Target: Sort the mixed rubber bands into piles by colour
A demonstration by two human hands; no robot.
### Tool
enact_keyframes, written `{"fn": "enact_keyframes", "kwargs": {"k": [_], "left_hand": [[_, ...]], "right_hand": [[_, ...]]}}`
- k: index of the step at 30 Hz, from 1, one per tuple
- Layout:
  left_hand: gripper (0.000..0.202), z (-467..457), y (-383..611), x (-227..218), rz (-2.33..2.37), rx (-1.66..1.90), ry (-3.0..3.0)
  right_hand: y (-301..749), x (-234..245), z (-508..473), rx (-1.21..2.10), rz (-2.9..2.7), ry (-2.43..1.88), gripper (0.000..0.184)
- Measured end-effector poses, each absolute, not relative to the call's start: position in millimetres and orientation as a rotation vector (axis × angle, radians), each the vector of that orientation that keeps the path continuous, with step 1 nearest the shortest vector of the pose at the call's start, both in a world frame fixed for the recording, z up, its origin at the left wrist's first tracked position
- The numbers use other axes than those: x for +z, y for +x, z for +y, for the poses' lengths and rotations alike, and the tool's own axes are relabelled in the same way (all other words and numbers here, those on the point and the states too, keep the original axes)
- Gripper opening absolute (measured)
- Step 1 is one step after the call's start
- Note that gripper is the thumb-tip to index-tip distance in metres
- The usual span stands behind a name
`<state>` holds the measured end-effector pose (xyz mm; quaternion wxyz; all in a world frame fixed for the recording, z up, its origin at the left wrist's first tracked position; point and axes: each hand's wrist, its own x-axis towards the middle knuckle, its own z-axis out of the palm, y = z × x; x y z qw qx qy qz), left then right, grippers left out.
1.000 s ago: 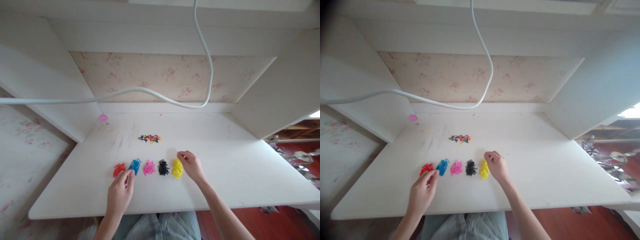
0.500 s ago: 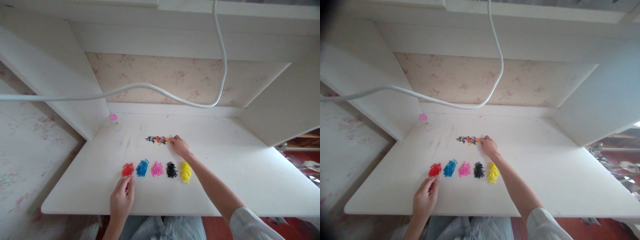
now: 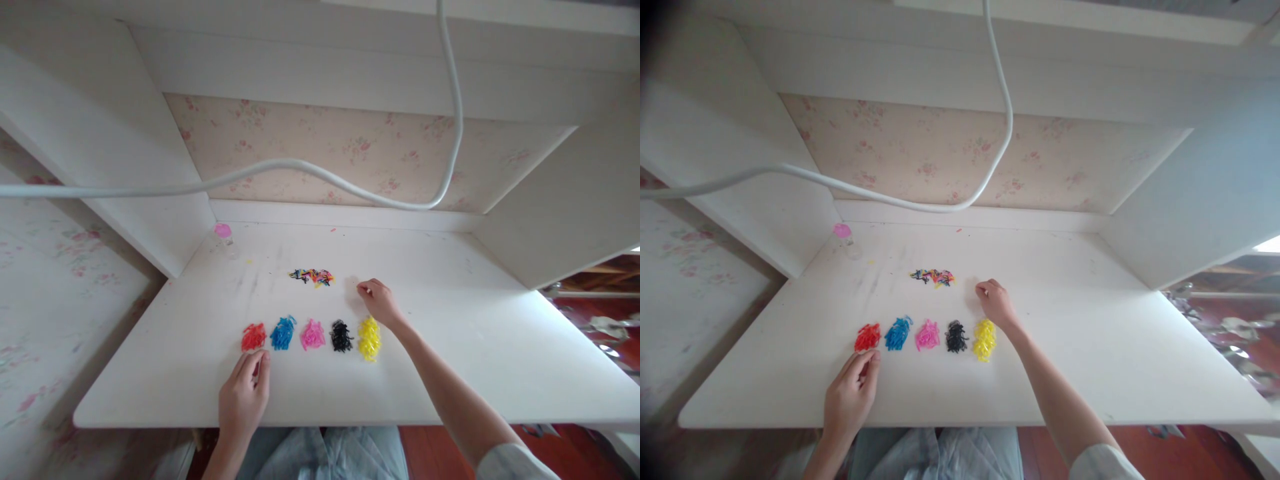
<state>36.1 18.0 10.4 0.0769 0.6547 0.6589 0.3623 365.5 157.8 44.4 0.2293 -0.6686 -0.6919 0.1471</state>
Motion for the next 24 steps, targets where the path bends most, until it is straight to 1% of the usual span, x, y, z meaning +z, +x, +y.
{"fn": "enact_keyframes", "kwargs": {"k": [4, 8, 15, 19, 24], "left_hand": [[0.018, 17.4, 36.4, 10.9, 1.967, 1.056, 1.989], [0.017, 16.6, 37.3, 11.5, 1.971, 1.020, 2.013], [0.016, 17.0, 38.6, 14.9, 1.911, 1.025, 2.067], [0.019, 22.7, 46.6, 32.3, 1.844, 1.000, 2.083], [0.025, 47.8, 78.6, 70.2, 1.847, 0.736, 2.164]], "right_hand": [[384.1, 45.0, 115.4, 0.500, -1.805, -1.760, 0.026], [393.1, 41.6, 76.6, 0.538, -1.755, -1.773, 0.028], [394.4, 33.9, 55.7, 0.558, -1.748, -1.796, 0.033], [398.3, 23.5, 51.5, 0.499, -1.604, -1.792, 0.036], [397.4, 17.2, 41.3, 0.470, -1.401, -1.811, 0.039]]}}
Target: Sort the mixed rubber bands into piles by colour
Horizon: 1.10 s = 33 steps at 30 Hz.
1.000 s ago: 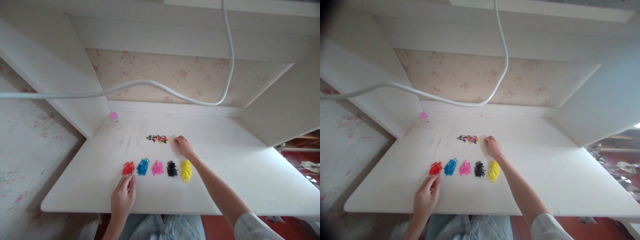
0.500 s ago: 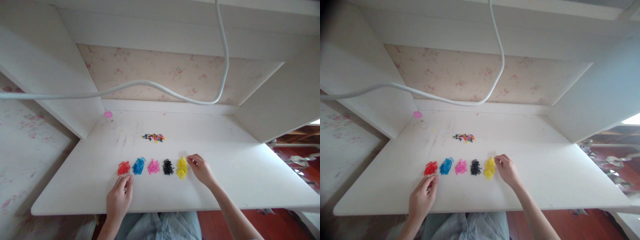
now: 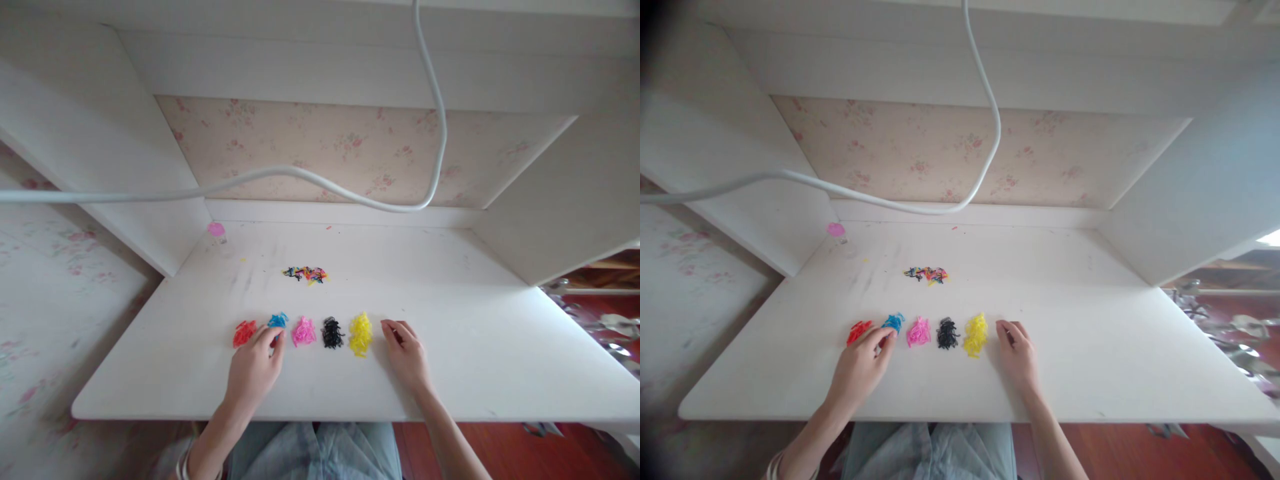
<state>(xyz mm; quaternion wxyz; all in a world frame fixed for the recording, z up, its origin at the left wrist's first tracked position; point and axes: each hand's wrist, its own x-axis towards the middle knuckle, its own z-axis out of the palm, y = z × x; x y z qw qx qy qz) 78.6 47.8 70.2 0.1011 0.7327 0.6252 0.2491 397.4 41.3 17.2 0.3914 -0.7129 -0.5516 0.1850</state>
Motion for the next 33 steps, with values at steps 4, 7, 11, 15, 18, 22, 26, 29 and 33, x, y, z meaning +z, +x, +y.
{"fn": "enact_keyframes", "kwargs": {"k": [4, 7, 11, 15, 18, 22, 26, 29, 33], "left_hand": [[0.026, 87.1, 110.5, 86.2, 1.809, 0.482, 2.184], [0.024, 118.7, 128.6, 82.3, 1.878, 0.339, 2.169], [0.026, 150.7, 143.6, 69.6, 1.935, 0.303, 2.160], [0.029, 166.6, 152.0, 60.5, 1.977, 0.278, 2.158], [0.030, 169.7, 155.0, 56.6, 1.973, 0.282, 2.179], [0.031, 168.2, 154.2, 54.6, 1.968, 0.306, 2.200], [0.031, 165.6, 149.6, 56.1, 1.974, 0.341, 2.201], [0.028, 164.5, 145.6, 58.6, 1.971, 0.357, 2.184], [0.026, 162.8, 141.3, 63.9, 1.965, 0.386, 2.157]], "right_hand": [[396.8, 17.5, 39.5, 0.487, -1.345, -1.809, 0.041], [396.9, 17.3, 40.5, 0.493, -1.351, -1.802, 0.042], [396.7, 16.6, 41.5, 0.490, -1.358, -1.798, 0.044], [397.8, 16.6, 43.2, 0.500, -1.355, -1.789, 0.048], [399.2, 16.8, 44.6, 0.522, -1.369, -1.776, 0.046], [399.5, 17.0, 45.0, 0.529, -1.363, -1.772, 0.045], [398.9, 16.9, 44.3, 0.517, -1.361, -1.764, 0.045], [398.7, 17.3, 43.6, 0.521, -1.368, -1.766, 0.045], [398.4, 18.3, 43.1, 0.522, -1.360, -1.769, 0.044]]}}
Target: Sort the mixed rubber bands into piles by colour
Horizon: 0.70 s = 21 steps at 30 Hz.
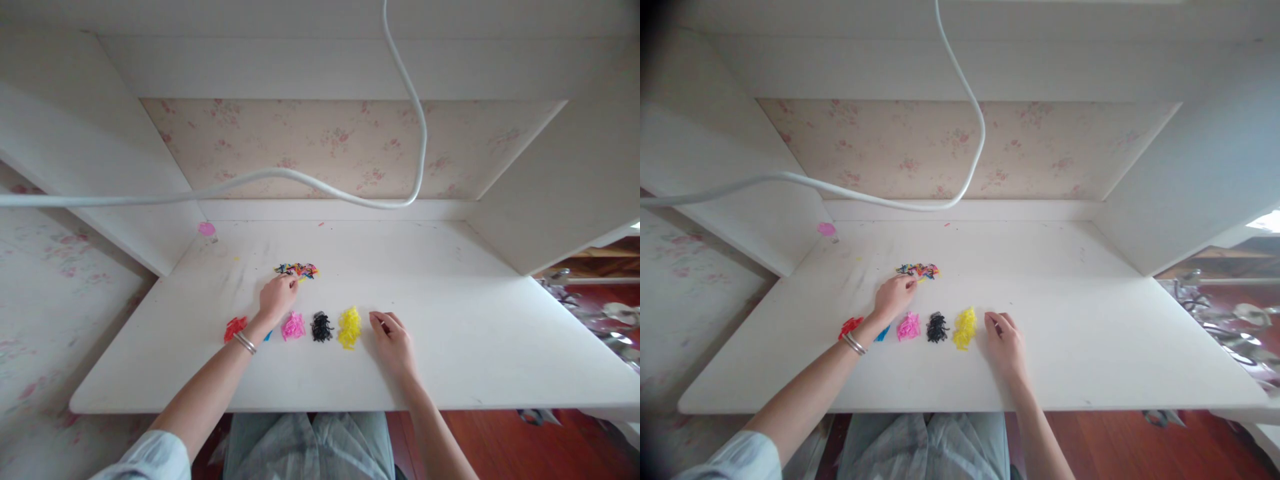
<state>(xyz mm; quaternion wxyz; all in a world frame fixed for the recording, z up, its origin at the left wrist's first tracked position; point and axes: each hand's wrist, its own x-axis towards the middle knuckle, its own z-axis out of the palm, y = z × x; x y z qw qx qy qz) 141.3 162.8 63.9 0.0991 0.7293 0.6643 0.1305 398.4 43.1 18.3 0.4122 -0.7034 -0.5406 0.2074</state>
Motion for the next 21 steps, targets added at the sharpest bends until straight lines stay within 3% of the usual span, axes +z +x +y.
{"fn": "enact_keyframes", "kwargs": {"k": [21], "left_hand": [[0.038, 155.1, 142.4, 72.0, 1.963, 0.426, 2.112]], "right_hand": [[397.3, 17.7, 43.1, 0.520, -1.375, -1.786, 0.046]]}}
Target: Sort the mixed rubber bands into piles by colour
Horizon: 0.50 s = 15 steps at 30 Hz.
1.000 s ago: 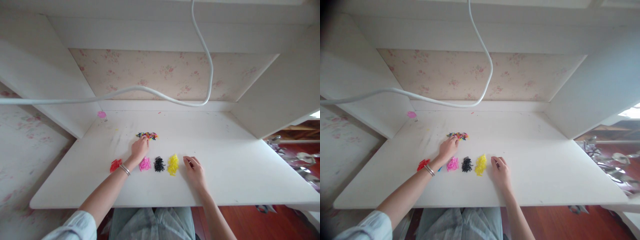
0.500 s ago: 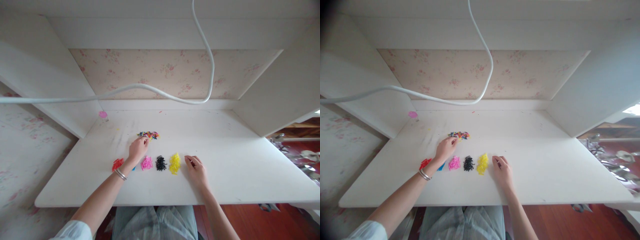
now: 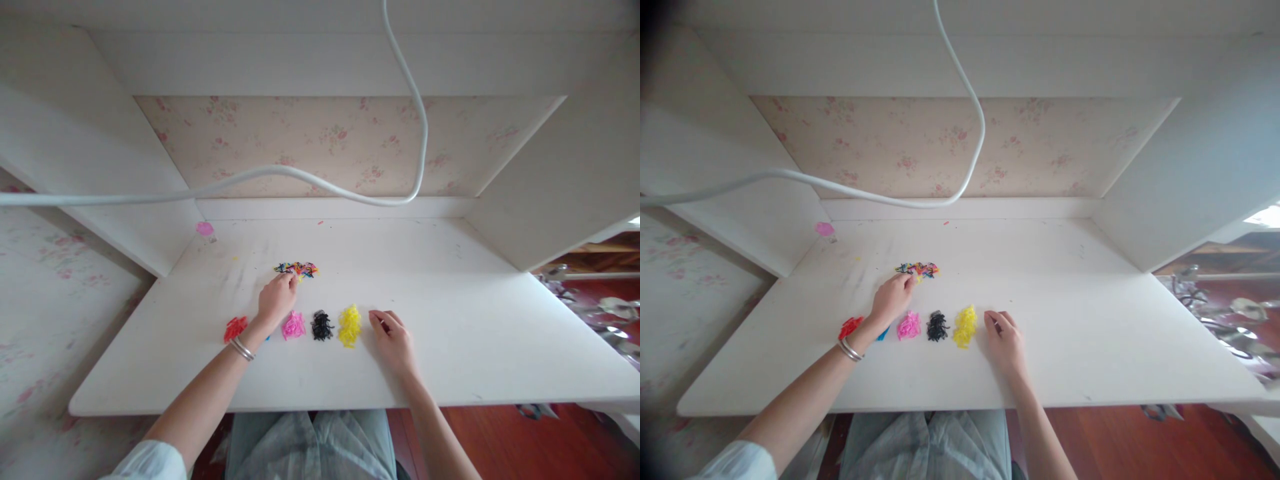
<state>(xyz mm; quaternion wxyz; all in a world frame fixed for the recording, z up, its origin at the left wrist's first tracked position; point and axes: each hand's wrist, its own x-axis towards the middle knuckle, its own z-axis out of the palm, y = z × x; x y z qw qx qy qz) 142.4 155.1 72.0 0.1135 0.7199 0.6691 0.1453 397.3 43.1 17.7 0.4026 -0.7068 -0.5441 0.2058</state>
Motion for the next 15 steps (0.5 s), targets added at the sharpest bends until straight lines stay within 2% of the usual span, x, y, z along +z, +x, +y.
{"fn": "enact_keyframes", "kwargs": {"k": [10, 15], "left_hand": [[0.034, 154.6, 143.4, 72.2, 1.908, 0.532, 2.044], [0.034, 145.9, 145.3, 79.4, 1.771, 0.661, 1.997]], "right_hand": [[397.6, 17.4, 43.8, 0.517, -1.370, -1.782, 0.041], [379.5, 41.8, 48.6, 0.542, -1.401, -1.727, 0.038]]}}
